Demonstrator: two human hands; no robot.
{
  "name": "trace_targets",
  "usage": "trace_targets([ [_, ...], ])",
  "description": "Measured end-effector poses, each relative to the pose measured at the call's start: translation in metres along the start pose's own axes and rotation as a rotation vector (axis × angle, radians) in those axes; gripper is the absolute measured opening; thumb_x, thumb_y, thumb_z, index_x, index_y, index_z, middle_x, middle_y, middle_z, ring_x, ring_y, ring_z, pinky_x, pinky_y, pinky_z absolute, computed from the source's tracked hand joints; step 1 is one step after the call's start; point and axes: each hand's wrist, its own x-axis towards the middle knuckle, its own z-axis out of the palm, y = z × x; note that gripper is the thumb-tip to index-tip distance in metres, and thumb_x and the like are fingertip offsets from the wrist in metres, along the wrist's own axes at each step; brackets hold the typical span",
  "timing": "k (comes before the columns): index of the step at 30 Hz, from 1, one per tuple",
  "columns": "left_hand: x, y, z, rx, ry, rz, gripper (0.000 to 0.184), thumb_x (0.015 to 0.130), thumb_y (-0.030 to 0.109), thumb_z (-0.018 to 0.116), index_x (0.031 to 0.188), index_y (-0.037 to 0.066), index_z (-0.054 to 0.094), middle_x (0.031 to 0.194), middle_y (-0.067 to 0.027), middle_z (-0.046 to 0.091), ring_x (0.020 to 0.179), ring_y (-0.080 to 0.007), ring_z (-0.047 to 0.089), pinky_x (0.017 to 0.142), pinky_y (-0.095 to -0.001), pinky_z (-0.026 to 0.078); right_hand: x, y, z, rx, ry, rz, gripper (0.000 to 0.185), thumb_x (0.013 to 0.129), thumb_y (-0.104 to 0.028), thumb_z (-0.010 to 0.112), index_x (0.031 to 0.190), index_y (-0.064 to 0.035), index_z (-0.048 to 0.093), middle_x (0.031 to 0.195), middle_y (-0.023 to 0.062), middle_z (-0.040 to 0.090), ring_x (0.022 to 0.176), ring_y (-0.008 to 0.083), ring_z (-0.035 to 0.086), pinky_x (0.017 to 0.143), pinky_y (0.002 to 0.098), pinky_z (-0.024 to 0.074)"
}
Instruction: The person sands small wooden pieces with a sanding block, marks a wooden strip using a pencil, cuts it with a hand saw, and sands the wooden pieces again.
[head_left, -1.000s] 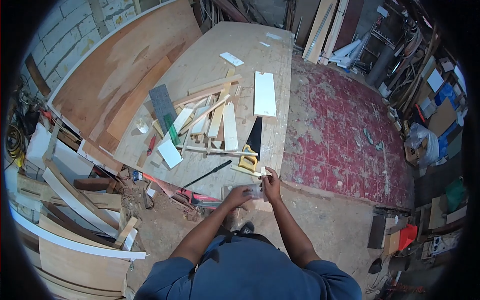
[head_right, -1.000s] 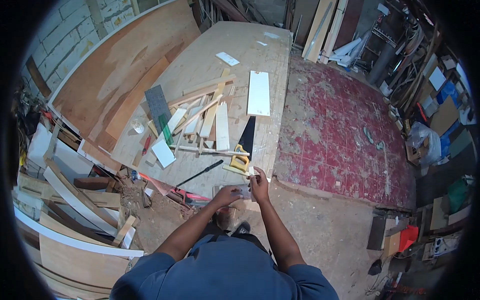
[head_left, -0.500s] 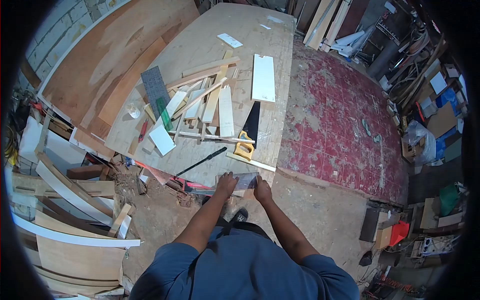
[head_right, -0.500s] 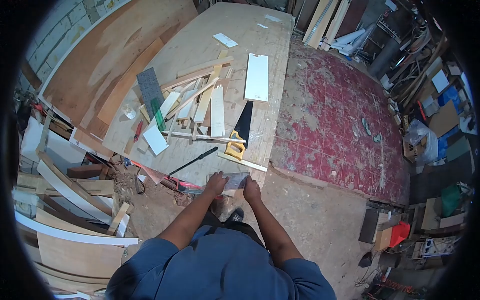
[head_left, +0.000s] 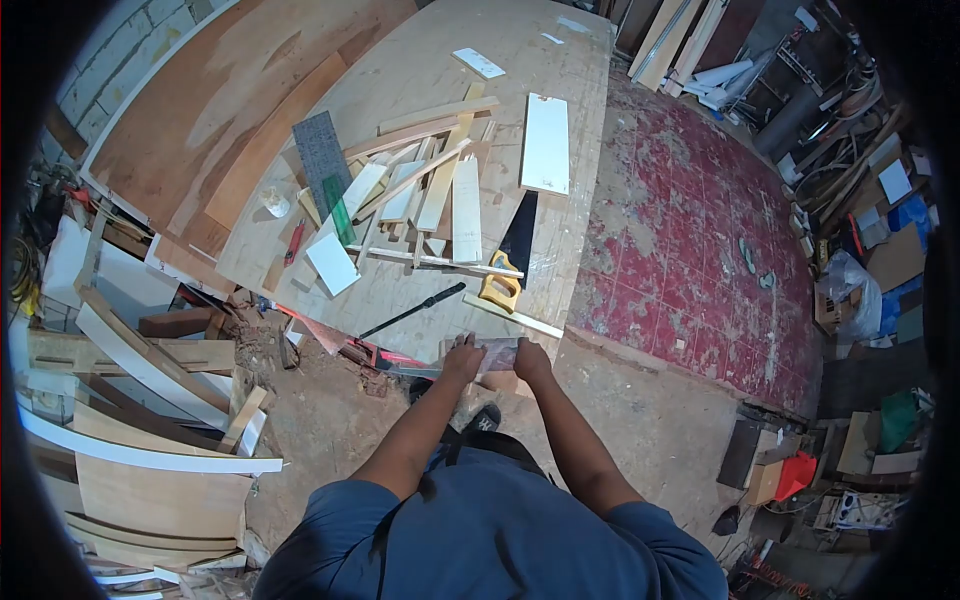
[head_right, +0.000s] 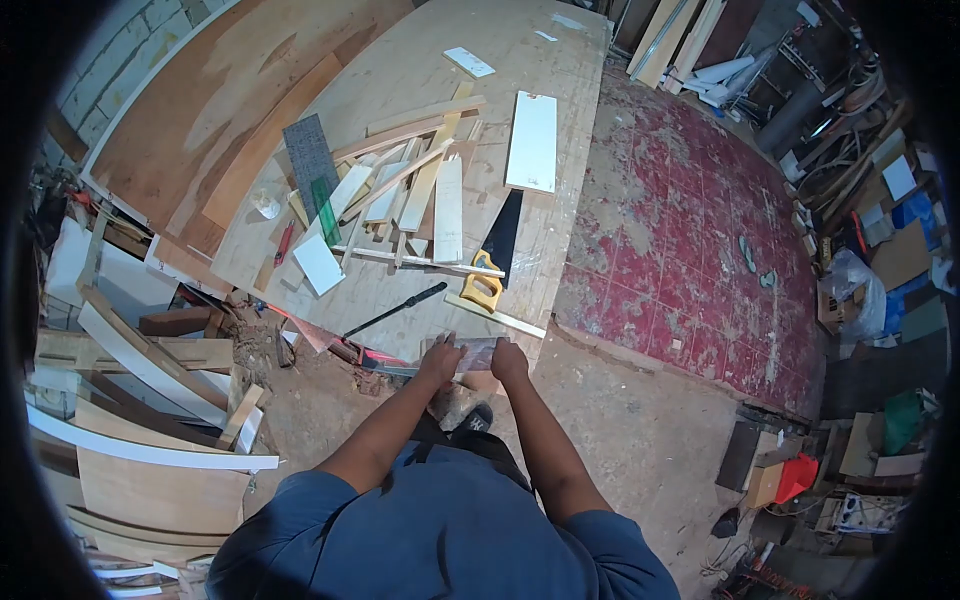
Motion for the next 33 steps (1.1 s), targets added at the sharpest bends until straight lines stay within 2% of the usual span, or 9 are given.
trace_targets([
  [2,0.004,-0.003,0.002,0.016,-0.025,0.006,0.040,0.097,0.033,0.038,0.118,0.009,0.061,0.145,-0.0166,0.035,0.130,-0.0395,0.036,0.106,-0.0436,0.036,0.010,-0.005,-0.006,-0.046,-0.209,0.051,0.020,0.082,-0.006,0.051,0.097,-0.0005,0.063,0.099,0.0262,0.065,0.095,0.0372,0.064,0.078,0.0453,0.0530],
  [4,0.004,-0.002,0.000,-0.018,-0.016,-0.002,0.038,0.096,0.033,0.039,0.116,0.010,0.063,0.145,-0.0168,0.036,0.130,-0.0392,0.037,0.106,-0.0438,0.036,0.020,-0.001,0.001,-0.062,-0.168,0.057,0.019,0.080,-0.006,0.053,0.091,0.0000,0.067,0.097,0.0228,0.067,0.089,0.0345,0.067,0.076,0.0448,0.0540],
  [6,0.003,-0.001,-0.002,-0.051,-0.003,-0.014,0.037,0.096,0.033,0.040,0.114,0.011,0.064,0.144,-0.0169,0.037,0.129,-0.0388,0.038,0.105,-0.0440,0.037,0.042,0.016,0.023,-0.025,-0.876,0.152,0.018,0.076,-0.004,0.058,0.091,0.0025,0.065,0.087,0.0205,0.068,0.072,0.0317,0.069,0.061,0.0445,0.0562],
  [7,0.002,-0.001,0.000,-0.033,-0.012,-0.007,0.037,0.095,0.033,0.041,0.113,0.011,0.064,0.143,-0.0170,0.038,0.129,-0.0384,0.038,0.105,-0.0440,0.037,0.033,0.021,0.028,-0.038,-0.859,0.193,0.022,0.075,-0.009,0.061,0.093,0.0020,0.066,0.089,0.0191,0.069,0.073,0.0330,0.069,0.064,0.0439,0.0560],
  [10,0.006,-0.002,-0.007,-0.025,0.016,-0.002,0.036,0.095,0.033,0.041,0.112,0.012,0.065,0.142,-0.0172,0.040,0.129,-0.0380,0.039,0.104,-0.0439,0.037,-0.013,0.017,0.031,-0.104,-0.230,-0.088,0.027,0.075,-0.011,0.056,0.097,0.0027,0.062,0.087,0.0235,0.067,0.077,0.0398,0.066,0.071,0.0451,0.0546],
  [13,0.000,-0.001,-0.004,-0.048,0.012,-0.012,0.036,0.095,0.032,0.041,0.110,0.012,0.066,0.141,-0.0173,0.041,0.129,-0.0381,0.039,0.104,-0.0436,0.038,-0.040,0.008,0.017,0.043,-0.104,0.079,0.035,0.075,-0.010,0.054,0.108,0.0023,0.054,0.088,0.0270,0.065,0.083,0.0407,0.065,0.075,0.0473,0.0531],
  [20,0.001,0.002,-0.007,-0.025,0.009,-0.011,0.037,0.097,0.032,0.038,0.108,0.011,0.066,0.141,-0.0170,0.041,0.128,-0.0384,0.040,0.105,-0.0438,0.037,-0.030,-0.008,-0.009,-0.015,-0.189,0.052,0.034,0.080,-0.012,0.052,0.111,-0.0005,0.047,0.096,0.0293,0.063,0.090,0.0421,0.064,0.078,0.0487,0.0519],
  [27,0.001,-0.002,-0.002,0.020,0.052,0.021,0.036,0.097,0.030,0.038,0.106,0.011,0.067,0.141,-0.0200,0.040,0.123,-0.0410,0.044,0.100,-0.0435,0.042,-0.017,-0.007,0.007,0.019,0.105,-0.019,0.028,0.082,-0.006,0.048,0.110,-0.0014,0.048,0.096,0.0266,0.064,0.090,0.0414,0.064,0.076,0.0480,0.0531],
  [33,0.009,-0.004,0.012,-0.064,0.101,-0.032,0.034,0.097,0.028,0.039,0.107,0.010,0.066,0.140,-0.0185,0.042,0.122,-0.0401,0.045,0.100,-0.0428,0.042,-0.001,0.014,0.012,-0.021,-0.197,0.037,0.030,0.077,-0.004,0.054,0.107,0.0003,0.054,0.089,0.0269,0.065,0.080,0.0412,0.066,0.069,0.0472,0.0543],
])
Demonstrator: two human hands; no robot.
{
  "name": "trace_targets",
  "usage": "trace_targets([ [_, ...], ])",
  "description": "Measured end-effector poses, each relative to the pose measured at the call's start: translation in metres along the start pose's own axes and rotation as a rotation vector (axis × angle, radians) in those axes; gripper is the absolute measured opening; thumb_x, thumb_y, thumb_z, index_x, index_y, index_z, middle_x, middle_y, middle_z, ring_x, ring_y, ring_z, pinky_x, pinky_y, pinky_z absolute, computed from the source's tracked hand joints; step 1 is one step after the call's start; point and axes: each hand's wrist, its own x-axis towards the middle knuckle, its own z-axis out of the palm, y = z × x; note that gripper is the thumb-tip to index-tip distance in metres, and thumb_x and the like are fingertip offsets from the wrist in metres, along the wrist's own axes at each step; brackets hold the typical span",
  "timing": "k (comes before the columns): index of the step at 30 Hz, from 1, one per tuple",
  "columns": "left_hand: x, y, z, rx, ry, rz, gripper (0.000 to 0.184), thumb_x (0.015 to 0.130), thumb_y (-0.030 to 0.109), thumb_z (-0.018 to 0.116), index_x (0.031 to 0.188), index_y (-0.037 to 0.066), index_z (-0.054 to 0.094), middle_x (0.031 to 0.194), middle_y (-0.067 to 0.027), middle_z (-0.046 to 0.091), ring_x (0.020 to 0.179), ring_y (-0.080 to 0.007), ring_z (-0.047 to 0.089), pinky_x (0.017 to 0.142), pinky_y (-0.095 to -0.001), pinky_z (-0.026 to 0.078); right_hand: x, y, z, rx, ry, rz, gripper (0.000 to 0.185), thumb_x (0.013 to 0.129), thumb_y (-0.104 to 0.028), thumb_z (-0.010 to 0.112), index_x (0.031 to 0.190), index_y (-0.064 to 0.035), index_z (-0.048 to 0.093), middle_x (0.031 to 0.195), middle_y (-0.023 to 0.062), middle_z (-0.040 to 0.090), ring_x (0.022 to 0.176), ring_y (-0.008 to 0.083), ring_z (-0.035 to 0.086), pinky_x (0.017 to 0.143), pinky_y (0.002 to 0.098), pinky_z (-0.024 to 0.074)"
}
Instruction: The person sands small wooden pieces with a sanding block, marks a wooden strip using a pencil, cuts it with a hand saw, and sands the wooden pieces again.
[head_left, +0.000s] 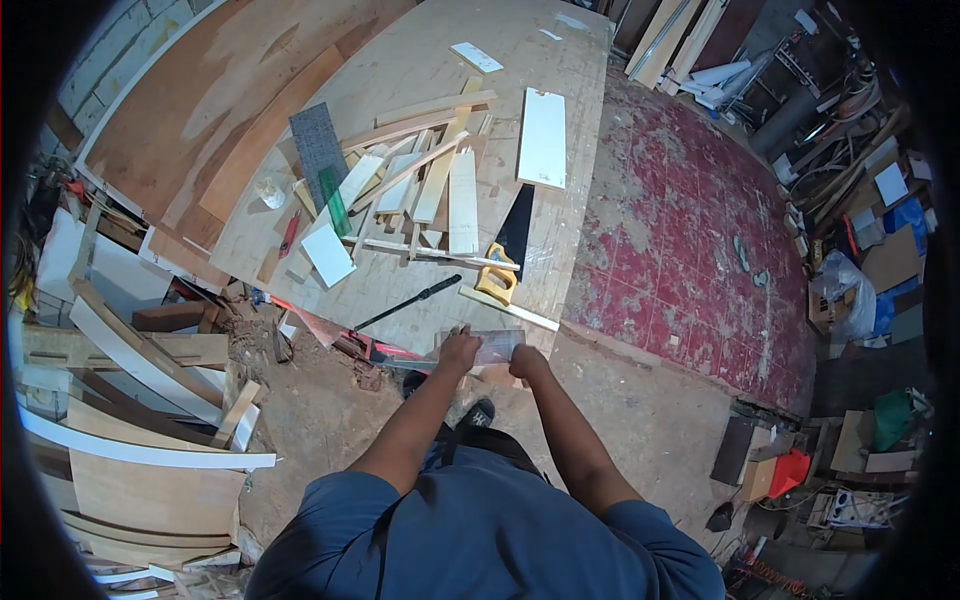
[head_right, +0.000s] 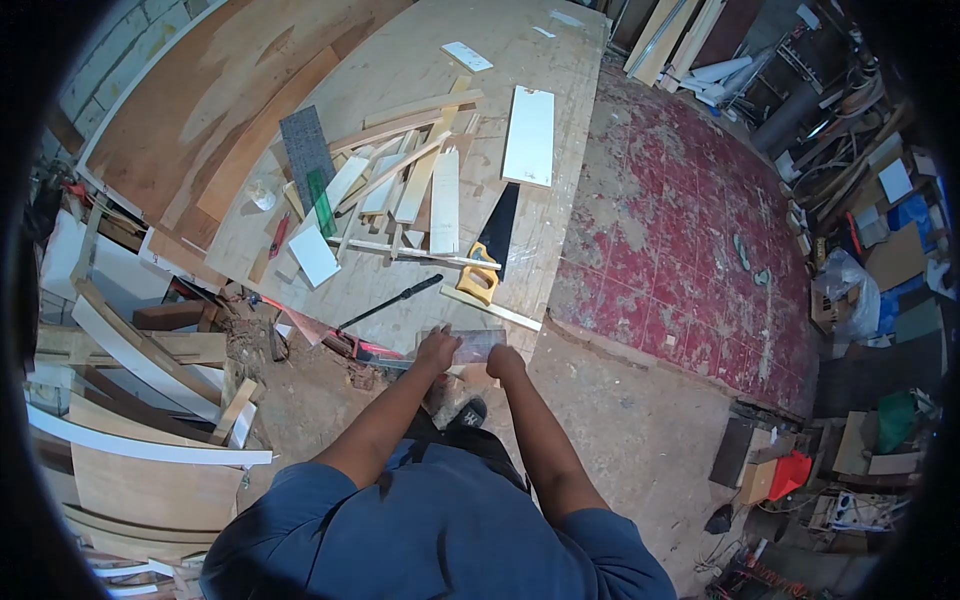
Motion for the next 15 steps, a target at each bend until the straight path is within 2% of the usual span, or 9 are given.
trace_targets([
  [2,-0.006,0.007,-0.018,0.046,-0.056,0.021,0.036,0.098,0.029,0.038,0.108,0.008,0.065,0.140,-0.0178,0.042,0.122,-0.0395,0.045,0.099,-0.0438,0.043,-0.001,-0.001,-0.007,-0.013,-0.644,0.149,0.029,0.076,-0.002,0.054,0.105,0.0001,0.056,0.085,0.0259,0.066,0.078,0.0373,0.068,0.067,0.0454,0.0553],
  [3,-0.001,0.004,-0.016,0.053,-0.045,0.031,0.036,0.098,0.029,0.038,0.108,0.008,0.065,0.140,-0.0178,0.042,0.122,-0.0395,0.045,0.099,-0.0438,0.043,-0.007,-0.007,-0.016,-0.009,-0.629,0.146,0.029,0.076,-0.002,0.054,0.105,0.0001,0.056,0.085,0.0259,0.066,0.078,0.0373,0.068,0.067,0.0454,0.0553],
  [5,0.001,-0.005,0.002,0.025,-0.067,-0.001,0.037,0.097,0.034,0.038,0.111,0.013,0.065,0.141,-0.0154,0.042,0.124,-0.0380,0.043,0.104,-0.0418,0.038,-0.034,-0.022,-0.026,0.129,-0.111,0.015,0.029,0.076,-0.003,0.054,0.104,-0.0001,0.057,0.086,0.0272,0.066,0.077,0.0379,0.067,0.069,0.0467,0.0548],
  [6,-0.008,0.007,-0.019,0.021,-0.088,-0.011,0.036,0.097,0.033,0.038,0.110,0.013,0.066,0.141,-0.0151,0.042,0.125,-0.0377,0.042,0.105,-0.0421,0.037,-0.020,-0.009,-0.007,0.083,0.061,-0.088,0.032,0.076,-0.005,0.054,0.108,-0.0009,0.052,0.089,0.0295,0.064,0.080,0.0419,0.066,0.071,0.0487,0.0534],
  [7,-0.009,0.007,-0.018,0.017,-0.095,-0.013,0.036,0.097,0.033,0.038,0.110,0.013,0.066,0.141,-0.0151,0.042,0.125,-0.0377,0.042,0.105,-0.0421,0.037,-0.022,-0.012,-0.005,0.082,0.054,-0.083,0.032,0.076,-0.005,0.054,0.108,-0.0009,0.052,0.089,0.0295,0.064,0.080,0.0419,0.066,0.071,0.0487,0.0534],
  [9,-0.006,0.007,-0.018,0.022,-0.107,-0.004,0.036,0.097,0.033,0.038,0.108,0.014,0.067,0.142,-0.0151,0.040,0.127,-0.0375,0.041,0.106,-0.0420,0.036,-0.013,-0.018,-0.002,0.108,0.329,0.020,0.035,0.078,-0.007,0.053,0.112,-0.0017,0.045,0.091,0.0310,0.062,0.084,0.0458,0.063,0.074,0.0505,0.0516],
  [10,-0.004,0.008,-0.018,0.022,-0.100,-0.005,0.036,0.097,0.033,0.038,0.108,0.014,0.067,0.142,-0.0151,0.040,0.127,-0.0375,0.041,0.106,-0.0420,0.036,-0.008,-0.016,0.001,0.066,0.284,0.017,0.036,0.080,-0.008,0.051,0.114,-0.0021,0.040,0.089,0.0309,0.062,0.086,0.0466,0.062,0.076,0.0509,0.0509],
  [14,-0.005,0.003,-0.014,0.033,-0.072,0.011,0.034,0.096,0.031,0.039,0.106,0.014,0.067,0.142,-0.0150,0.041,0.128,-0.0379,0.041,0.105,-0.0423,0.037,-0.002,-0.011,0.011,0.114,0.313,-0.051,0.034,0.081,-0.009,0.050,0.114,-0.0025,0.041,0.089,0.0317,0.062,0.086,0.0466,0.062,0.076,0.0508,0.0511],
  [15,-0.007,0.004,-0.013,0.024,-0.053,0.026,0.033,0.096,0.030,0.040,0.106,0.015,0.067,0.142,-0.0148,0.042,0.128,-0.0379,0.041,0.105,-0.0423,0.037,-0.001,-0.009,0.012,0.078,0.279,-0.036,0.034,0.081,-0.007,0.051,0.114,-0.0018,0.043,0.093,0.0292,0.062,0.086,0.0427,0.064,0.074,0.0485,0.0525],
])
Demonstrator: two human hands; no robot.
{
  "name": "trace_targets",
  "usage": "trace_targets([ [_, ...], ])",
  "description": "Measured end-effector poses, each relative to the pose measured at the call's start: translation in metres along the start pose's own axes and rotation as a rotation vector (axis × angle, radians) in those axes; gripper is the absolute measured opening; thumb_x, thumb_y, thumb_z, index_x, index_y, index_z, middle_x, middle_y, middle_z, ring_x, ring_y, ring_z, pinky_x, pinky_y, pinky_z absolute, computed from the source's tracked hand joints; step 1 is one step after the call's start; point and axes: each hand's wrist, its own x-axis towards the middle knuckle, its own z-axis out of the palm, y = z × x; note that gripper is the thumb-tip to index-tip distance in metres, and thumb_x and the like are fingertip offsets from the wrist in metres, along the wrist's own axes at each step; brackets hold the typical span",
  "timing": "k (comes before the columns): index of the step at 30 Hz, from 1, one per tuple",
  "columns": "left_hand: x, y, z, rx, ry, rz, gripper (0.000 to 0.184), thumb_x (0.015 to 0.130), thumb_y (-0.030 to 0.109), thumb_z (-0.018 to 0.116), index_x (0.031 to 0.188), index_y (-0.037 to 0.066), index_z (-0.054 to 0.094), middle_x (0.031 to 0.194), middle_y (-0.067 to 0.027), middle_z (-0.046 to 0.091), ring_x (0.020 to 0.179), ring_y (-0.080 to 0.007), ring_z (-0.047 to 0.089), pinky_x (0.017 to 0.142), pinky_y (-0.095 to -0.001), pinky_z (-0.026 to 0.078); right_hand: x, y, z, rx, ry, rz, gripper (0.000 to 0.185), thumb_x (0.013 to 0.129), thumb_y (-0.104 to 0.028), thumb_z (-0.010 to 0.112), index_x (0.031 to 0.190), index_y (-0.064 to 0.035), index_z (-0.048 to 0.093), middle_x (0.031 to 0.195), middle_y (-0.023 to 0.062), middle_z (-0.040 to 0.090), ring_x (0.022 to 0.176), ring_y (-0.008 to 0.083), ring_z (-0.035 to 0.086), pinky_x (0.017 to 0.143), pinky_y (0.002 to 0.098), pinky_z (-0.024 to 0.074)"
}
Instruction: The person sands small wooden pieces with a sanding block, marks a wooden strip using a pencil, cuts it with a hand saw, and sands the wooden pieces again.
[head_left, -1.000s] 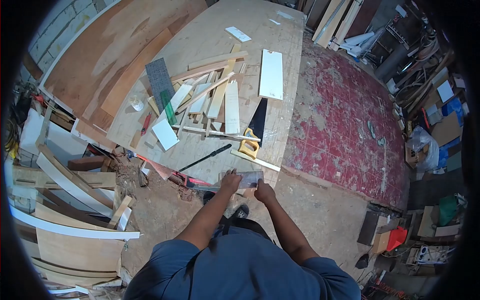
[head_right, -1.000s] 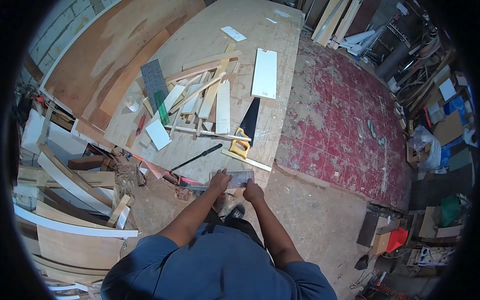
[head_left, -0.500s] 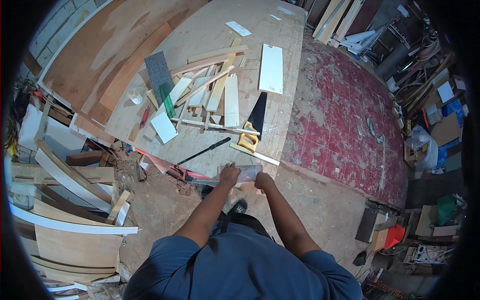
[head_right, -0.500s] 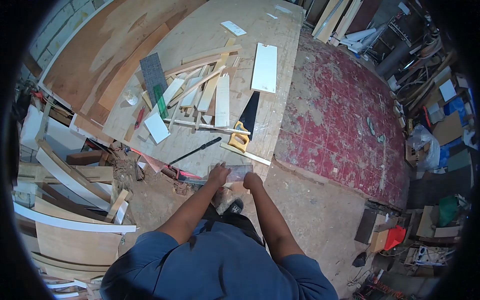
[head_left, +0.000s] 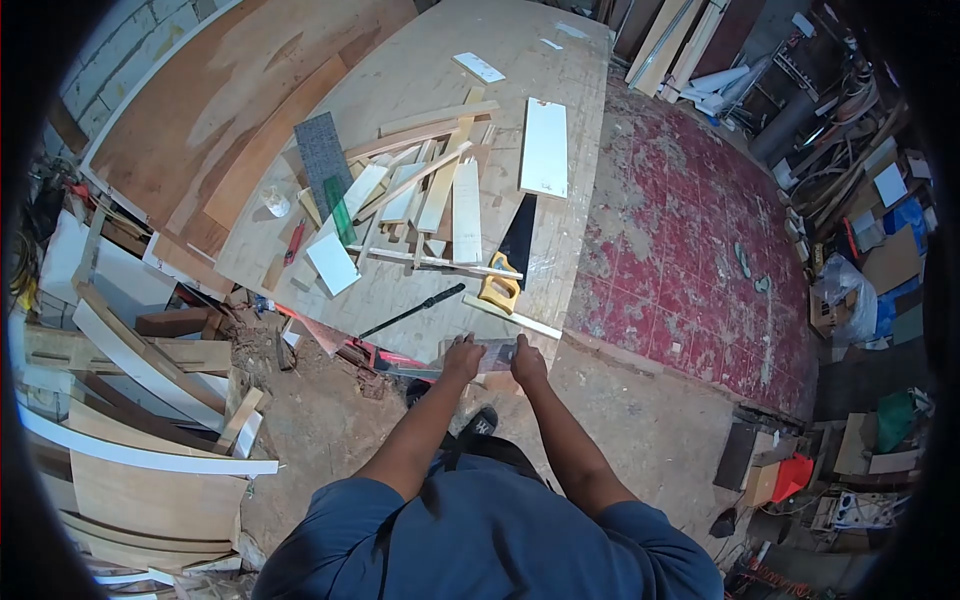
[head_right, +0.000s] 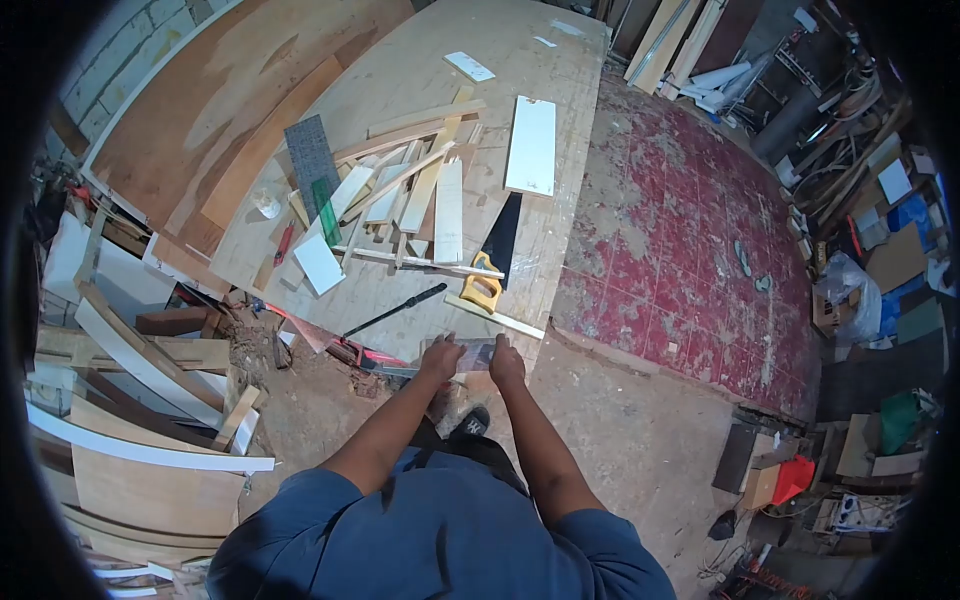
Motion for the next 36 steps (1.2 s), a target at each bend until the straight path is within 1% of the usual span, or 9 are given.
trace_targets([
  [2,-0.001,0.002,-0.002,0.015,-0.023,-0.018,0.032,0.095,0.028,0.041,0.106,0.015,0.067,0.141,-0.0148,0.042,0.128,-0.0380,0.041,0.104,-0.0423,0.038,0.010,0.004,-0.005,-0.040,-0.027,0.014,0.035,0.081,-0.005,0.051,0.115,-0.0011,0.045,0.097,0.0266,0.063,0.086,0.0389,0.065,0.072,0.0463,0.0540],
  [4,0.004,0.007,-0.007,0.031,-0.034,-0.030,0.030,0.095,0.027,0.042,0.106,0.015,0.067,0.141,-0.0147,0.042,0.127,-0.0380,0.041,0.104,-0.0423,0.039,0.038,0.015,-0.005,-0.179,-0.457,-0.013,0.028,0.082,-0.004,0.053,0.108,0.0039,0.055,0.092,0.0258,0.065,0.076,0.0346,0.068,0.064,0.0443,0.0558],
  [5,0.005,0.007,-0.008,0.022,-0.054,-0.037,0.029,0.094,0.026,0.043,0.106,0.015,0.067,0.142,-0.0148,0.042,0.127,-0.0383,0.042,0.103,-0.0422,0.039,0.044,0.019,-0.012,-0.009,-0.943,0.260,0.022,0.081,-0.004,0.055,0.098,0.0081,0.061,0.087,0.0257,0.066,0.068,0.0303,0.069,0.058,0.0429,0.0563],
  [10,0.002,0.003,-0.011,0.079,-0.085,-0.003,0.027,0.093,0.023,0.045,0.107,0.016,0.067,0.142,-0.0151,0.041,0.124,-0.0390,0.044,0.101,-0.0418,0.042,0.035,-0.002,-0.052,-0.058,-0.752,0.102,0.027,0.078,-0.004,0.058,0.102,0.0072,0.057,0.088,0.0254,0.066,0.075,0.0350,0.068,0.065,0.0485,0.0557],
  [12,0.002,0.003,-0.010,0.096,-0.072,0.024,0.026,0.093,0.022,0.045,0.106,0.017,0.067,0.142,-0.0151,0.041,0.123,-0.0389,0.045,0.100,-0.0415,0.042,0.023,-0.006,-0.051,0.018,-0.007,0.002,0.034,0.076,-0.004,0.053,0.109,0.0017,0.047,0.085,0.0277,0.065,0.073,0.0423,0.066,0.064,0.0483,0.0547],
  [19,0.004,0.002,-0.007,0.044,-0.031,-0.024,0.024,0.093,0.023,0.046,0.101,0.015,0.068,0.141,-0.0157,0.042,0.123,-0.0387,0.046,0.100,-0.0413,0.042,0.000,0.001,-0.004,0.017,-0.021,0.049,0.035,0.081,-0.010,0.053,0.113,-0.0044,0.040,0.092,0.0302,0.062,0.089,0.0456,0.062,0.075,0.0526,0.0506],
  [21,0.001,0.001,-0.006,-0.001,0.051,0.026,0.035,0.096,0.030,0.043,0.095,0.005,0.068,0.135,-0.0186,0.047,0.114,-0.0372,0.051,0.094,-0.0436,0.046,-0.002,0.001,-0.002,0.025,-0.001,0.058,0.032,0.081,-0.007,0.052,0.112,-0.0039,0.042,0.093,0.0304,0.062,0.091,0.0445,0.062,0.077,0.0510,0.0513],
  [31,0.001,0.001,-0.002,0.033,0.037,-0.002,0.032,0.095,0.028,0.044,0.097,0.006,0.068,0.140,-0.0172,0.043,0.120,-0.0366,0.047,0.097,-0.0411,0.044,0.037,-0.012,-0.030,-0.210,-0.222,0.002,0.022,0.083,-0.006,0.052,0.099,-0.0031,0.067,0.107,0.0228,0.064,0.098,0.0332,0.065,0.080,0.0428,0.0540],
  [36,-0.002,0.001,-0.002,0.063,0.006,-0.005,0.032,0.096,0.030,0.043,0.112,0.015,0.066,0.140,-0.0159,0.043,0.126,-0.0375,0.043,0.105,-0.0410,0.037,0.024,-0.020,-0.012,-0.252,-0.205,0.039,0.023,0.086,-0.008,0.050,0.101,-0.0038,0.067,0.108,0.0213,0.065,0.100,0.0336,0.065,0.080,0.0435,0.0542],
])
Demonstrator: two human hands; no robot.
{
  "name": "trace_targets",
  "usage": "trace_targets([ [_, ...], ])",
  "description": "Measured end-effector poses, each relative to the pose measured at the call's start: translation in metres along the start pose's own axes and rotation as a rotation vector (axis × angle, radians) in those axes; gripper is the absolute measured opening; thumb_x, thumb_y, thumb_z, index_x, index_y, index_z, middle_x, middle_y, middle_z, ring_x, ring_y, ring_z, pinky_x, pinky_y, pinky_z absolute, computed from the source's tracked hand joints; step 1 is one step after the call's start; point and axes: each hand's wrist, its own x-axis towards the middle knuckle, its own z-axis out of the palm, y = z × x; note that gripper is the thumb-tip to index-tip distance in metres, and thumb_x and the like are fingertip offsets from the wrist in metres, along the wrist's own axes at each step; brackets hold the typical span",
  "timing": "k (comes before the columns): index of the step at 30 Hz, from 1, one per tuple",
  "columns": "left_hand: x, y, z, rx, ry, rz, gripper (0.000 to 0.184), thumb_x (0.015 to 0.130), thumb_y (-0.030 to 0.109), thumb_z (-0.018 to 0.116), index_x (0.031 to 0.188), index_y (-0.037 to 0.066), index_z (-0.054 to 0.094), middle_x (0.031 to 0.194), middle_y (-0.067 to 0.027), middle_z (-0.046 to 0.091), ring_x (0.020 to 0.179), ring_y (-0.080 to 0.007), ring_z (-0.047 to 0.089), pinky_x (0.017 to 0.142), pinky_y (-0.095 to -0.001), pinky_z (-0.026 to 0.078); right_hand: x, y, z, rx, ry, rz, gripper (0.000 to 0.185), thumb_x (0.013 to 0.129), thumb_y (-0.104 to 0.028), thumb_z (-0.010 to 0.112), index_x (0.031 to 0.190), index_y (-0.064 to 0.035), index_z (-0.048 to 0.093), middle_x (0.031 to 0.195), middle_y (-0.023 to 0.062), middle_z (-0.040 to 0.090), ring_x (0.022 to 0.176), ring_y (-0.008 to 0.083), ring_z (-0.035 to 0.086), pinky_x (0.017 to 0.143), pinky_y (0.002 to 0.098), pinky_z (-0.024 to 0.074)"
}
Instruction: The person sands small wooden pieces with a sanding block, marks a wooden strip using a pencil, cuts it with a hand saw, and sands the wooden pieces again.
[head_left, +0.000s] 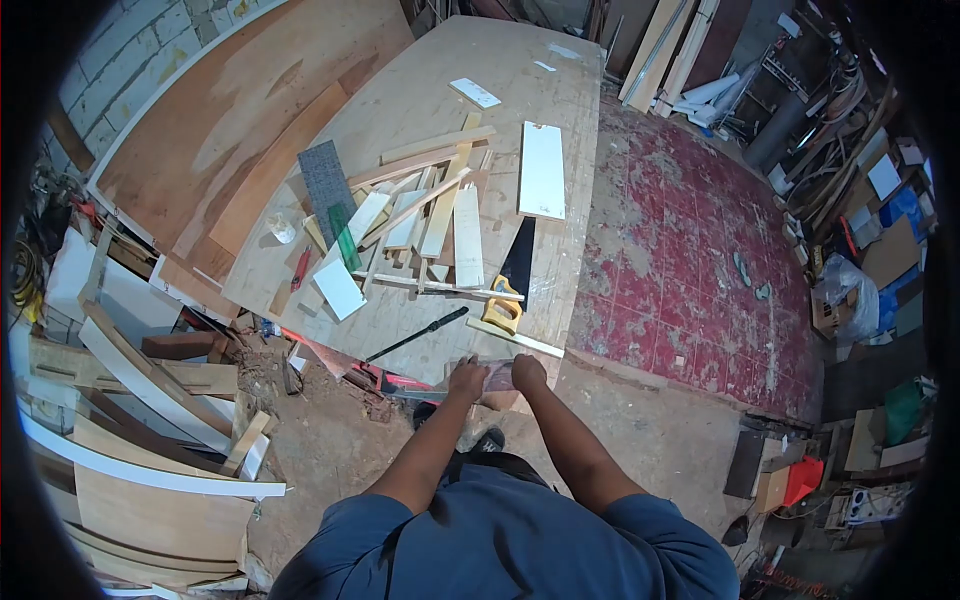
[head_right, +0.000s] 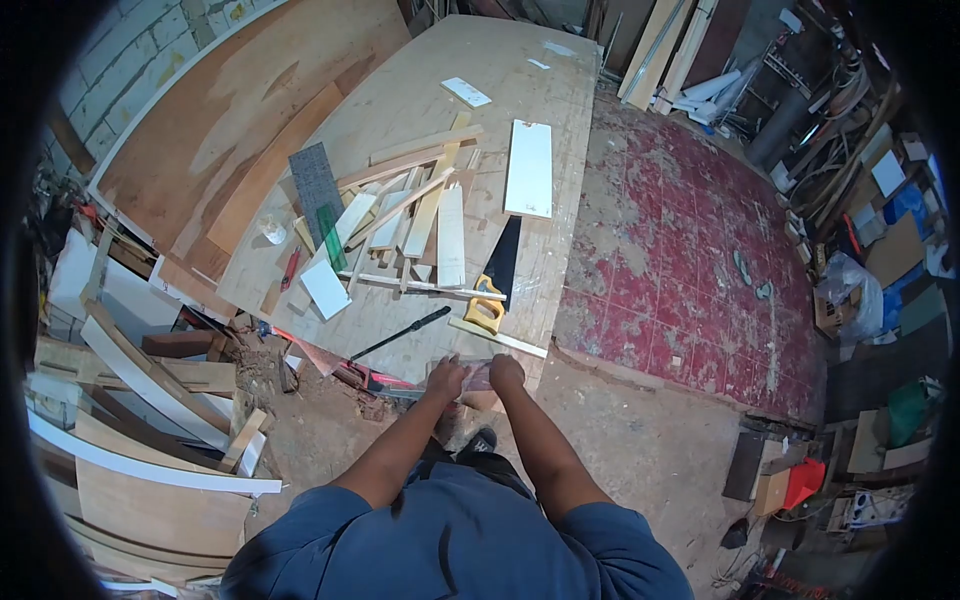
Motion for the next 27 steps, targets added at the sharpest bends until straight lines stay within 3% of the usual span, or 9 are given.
trace_targets([
  [4,0.001,-0.001,0.000,-0.023,-0.025,-0.006,0.033,0.096,0.031,0.042,0.110,0.014,0.066,0.140,-0.0160,0.043,0.126,-0.0377,0.043,0.105,-0.0411,0.036,-0.006,0.013,0.020,-0.010,0.043,-0.002,0.024,0.085,-0.010,0.052,0.104,-0.0053,0.066,0.105,0.0203,0.066,0.098,0.0326,0.065,0.077,0.0456,0.0548],
  [7,0.000,0.001,0.000,-0.052,0.013,-0.004,0.034,0.096,0.032,0.041,0.109,0.013,0.067,0.140,-0.0159,0.043,0.126,-0.0376,0.042,0.105,-0.0408,0.036,-0.022,0.043,0.029,-0.073,-0.075,-0.173,0.028,0.084,-0.013,0.054,0.109,-0.0059,0.065,0.097,0.0187,0.068,0.089,0.0317,0.068,0.071,0.0474,0.0548],
  [10,0.003,0.001,-0.015,-0.067,0.017,-0.007,0.033,0.095,0.030,0.043,0.102,0.009,0.068,0.141,-0.0161,0.042,0.123,-0.0382,0.045,0.100,-0.0430,0.042,-0.024,0.072,0.050,0.141,-0.963,-0.042,0.027,0.074,-0.014,0.067,0.092,0.0049,0.066,0.082,0.0195,0.069,0.067,0.0262,0.068,0.062,0.0393,0.0538],
  [11,0.004,0.001,-0.016,-0.069,0.003,-0.017,0.033,0.095,0.031,0.043,0.105,0.012,0.068,0.140,-0.0160,0.043,0.125,-0.0377,0.044,0.102,-0.0418,0.039,-0.012,0.073,0.048,0.130,-0.959,-0.046,0.027,0.074,-0.014,0.067,0.092,0.0049,0.066,0.082,0.0195,0.069,0.067,0.0262,0.068,0.062,0.0393,0.0538],
  [13,0.000,0.000,0.000,-0.079,-0.041,-0.026,0.033,0.094,0.031,0.043,0.107,0.014,0.067,0.140,-0.0160,0.044,0.126,-0.0373,0.043,0.105,-0.0406,0.037,-0.023,0.058,0.026,0.001,-0.622,-0.066,0.040,0.072,-0.014,0.068,0.106,0.0052,0.061,0.084,0.0232,0.068,0.072,0.0289,0.069,0.064,0.0406,0.0543],
  [14,0.002,-0.003,0.008,-0.104,0.002,-0.026,0.031,0.093,0.029,0.044,0.106,0.015,0.068,0.139,-0.0162,0.044,0.125,-0.0374,0.044,0.104,-0.0403,0.038,-0.014,0.062,0.032,0.044,-0.332,-0.239,0.049,0.070,-0.013,0.066,0.114,0.0049,0.053,0.086,0.0271,0.066,0.077,0.0342,0.069,0.067,0.0443,0.0540],
  [17,0.006,-0.001,0.002,-0.068,-0.012,-0.025,0.031,0.094,0.030,0.043,0.106,0.015,0.068,0.139,-0.0153,0.044,0.124,-0.0358,0.045,0.101,-0.0412,0.041,-0.036,0.018,-0.014,0.234,0.172,-0.100,0.037,0.073,-0.010,0.058,0.105,0.0027,0.045,0.082,0.0288,0.063,0.079,0.0438,0.063,0.069,0.0518,0.0509],
  [22,0.001,0.003,-0.010,-0.081,-0.034,-0.040,0.036,0.095,0.034,0.043,0.112,0.010,0.064,0.140,-0.0144,0.043,0.125,-0.0357,0.044,0.099,-0.0426,0.043,-0.022,0.025,0.026,0.219,0.210,-0.085,0.036,0.081,-0.013,0.053,0.112,-0.0011,0.039,0.084,0.0289,0.062,0.079,0.0464,0.062,0.070,0.0540,0.0494],
  [27,0.002,0.001,-0.009,-0.076,0.016,-0.038,0.038,0.095,0.034,0.043,0.107,0.006,0.066,0.139,-0.0153,0.044,0.124,-0.0354,0.045,0.098,-0.0426,0.043,-0.039,0.023,0.028,0.260,0.232,-0.111,0.028,0.083,-0.014,0.050,0.107,-0.0009,0.048,0.084,0.0274,0.064,0.080,0.0425,0.064,0.069,0.0519,0.0507],
])
